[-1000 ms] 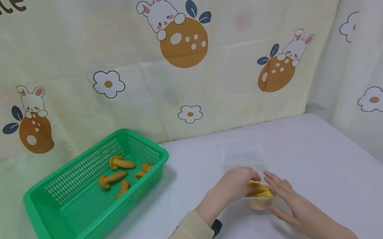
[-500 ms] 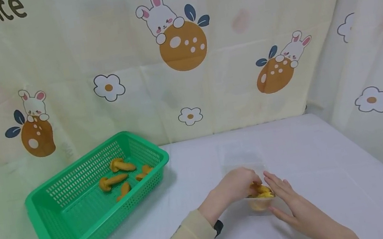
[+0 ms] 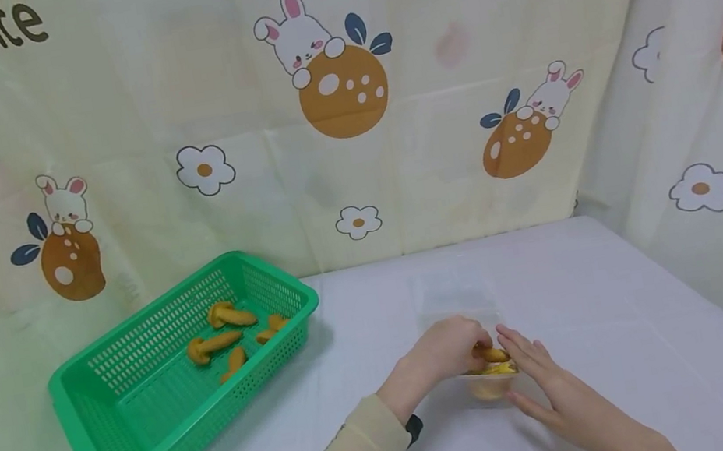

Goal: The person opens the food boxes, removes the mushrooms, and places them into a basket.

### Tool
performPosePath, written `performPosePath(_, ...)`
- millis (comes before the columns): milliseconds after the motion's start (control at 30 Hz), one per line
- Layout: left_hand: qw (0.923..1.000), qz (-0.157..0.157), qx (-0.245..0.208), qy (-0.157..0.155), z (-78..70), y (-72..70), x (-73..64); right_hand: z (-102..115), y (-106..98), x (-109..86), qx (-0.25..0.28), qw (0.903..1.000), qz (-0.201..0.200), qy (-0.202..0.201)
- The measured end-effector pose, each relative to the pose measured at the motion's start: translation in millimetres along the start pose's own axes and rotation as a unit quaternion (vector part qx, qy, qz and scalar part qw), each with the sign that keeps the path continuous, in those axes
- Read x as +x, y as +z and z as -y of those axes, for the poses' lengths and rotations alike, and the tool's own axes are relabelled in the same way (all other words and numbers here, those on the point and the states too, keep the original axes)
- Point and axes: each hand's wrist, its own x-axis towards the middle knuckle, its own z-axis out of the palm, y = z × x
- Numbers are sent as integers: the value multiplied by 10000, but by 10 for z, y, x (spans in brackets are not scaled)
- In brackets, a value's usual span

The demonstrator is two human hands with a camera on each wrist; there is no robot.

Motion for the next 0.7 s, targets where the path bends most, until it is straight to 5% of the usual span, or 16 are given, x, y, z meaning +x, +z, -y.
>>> performPosePath(367,9989,-339,283,-181,59,35,-31,24,-11,8,-44,10000,14,-19)
performPosePath(700,9983,-431,57,-390,52,-3,-98,11,4,13,-31,10000,-14,-9)
